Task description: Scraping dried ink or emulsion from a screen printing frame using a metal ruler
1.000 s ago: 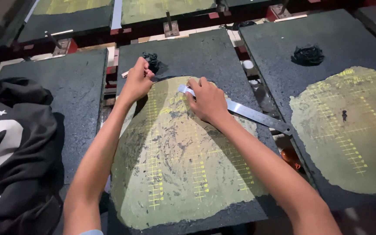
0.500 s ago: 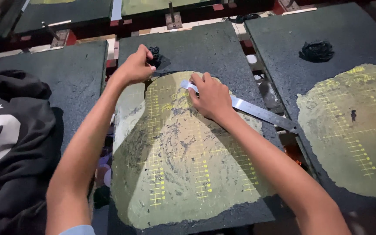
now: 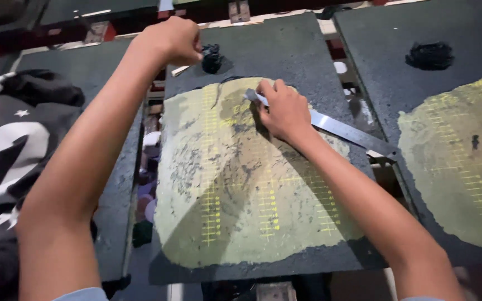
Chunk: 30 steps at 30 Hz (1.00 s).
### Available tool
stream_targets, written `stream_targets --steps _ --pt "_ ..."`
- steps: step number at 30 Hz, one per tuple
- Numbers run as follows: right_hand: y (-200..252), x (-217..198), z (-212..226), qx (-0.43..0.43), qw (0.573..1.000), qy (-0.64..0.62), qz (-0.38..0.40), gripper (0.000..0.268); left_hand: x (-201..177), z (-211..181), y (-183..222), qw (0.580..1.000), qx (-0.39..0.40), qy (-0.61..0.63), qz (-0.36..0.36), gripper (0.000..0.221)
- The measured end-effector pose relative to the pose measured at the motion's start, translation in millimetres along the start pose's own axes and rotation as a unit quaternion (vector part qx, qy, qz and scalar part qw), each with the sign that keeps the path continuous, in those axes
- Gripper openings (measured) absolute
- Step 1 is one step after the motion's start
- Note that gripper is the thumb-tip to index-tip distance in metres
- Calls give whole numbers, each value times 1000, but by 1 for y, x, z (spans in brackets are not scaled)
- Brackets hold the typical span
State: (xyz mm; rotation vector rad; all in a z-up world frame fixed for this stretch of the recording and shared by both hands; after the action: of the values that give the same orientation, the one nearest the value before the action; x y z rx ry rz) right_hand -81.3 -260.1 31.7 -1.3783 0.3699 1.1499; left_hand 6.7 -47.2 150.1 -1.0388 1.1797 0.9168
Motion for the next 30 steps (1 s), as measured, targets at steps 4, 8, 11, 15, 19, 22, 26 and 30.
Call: stream_targets --steps 4,8,11,15,19,22,26,30 --pt "3 1 2 2 1000 11 -14 22 5 -15 27 992 -19 95 77 28" --pt "7 8 -5 1 1000 22 -16 26 67 -20 24 988 -58 146 9 35" --pt "7 11 -7 10 1000 27 -7 31 102 -22 13 977 -104 179 -46 32" --pt "6 10 -8 13 1000 -1 -1 30 153 -14 -19 972 -146 178 -53 22" --pt "5 6 -7 24 1000 -1 2 28 140 -22 -29 986 -109 122 -32 25" --pt "4 5 -8 29 1000 -2 3 27 126 -28 -38 994 -94 59 -16 37" --pt "5 8 -11 30 999 10 27 30 100 -33 -37 996 -85 24 -18 45" --pt "3 0 -4 30 999 -3 26 25 82 -45 -7 990 -94 -58 83 63"
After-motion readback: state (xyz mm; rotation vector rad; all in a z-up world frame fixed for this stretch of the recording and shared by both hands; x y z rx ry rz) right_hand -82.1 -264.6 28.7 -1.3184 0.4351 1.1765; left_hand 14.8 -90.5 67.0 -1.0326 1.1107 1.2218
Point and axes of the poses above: each hand's wrist, its own y-axis away from the middle knuckle, its own x-axis out of the palm, z = x × y, the point moved 5 cm from there along -y, towards the middle knuckle, and after that the axes turned 14 degrees about -z, right-handed, at the moved point
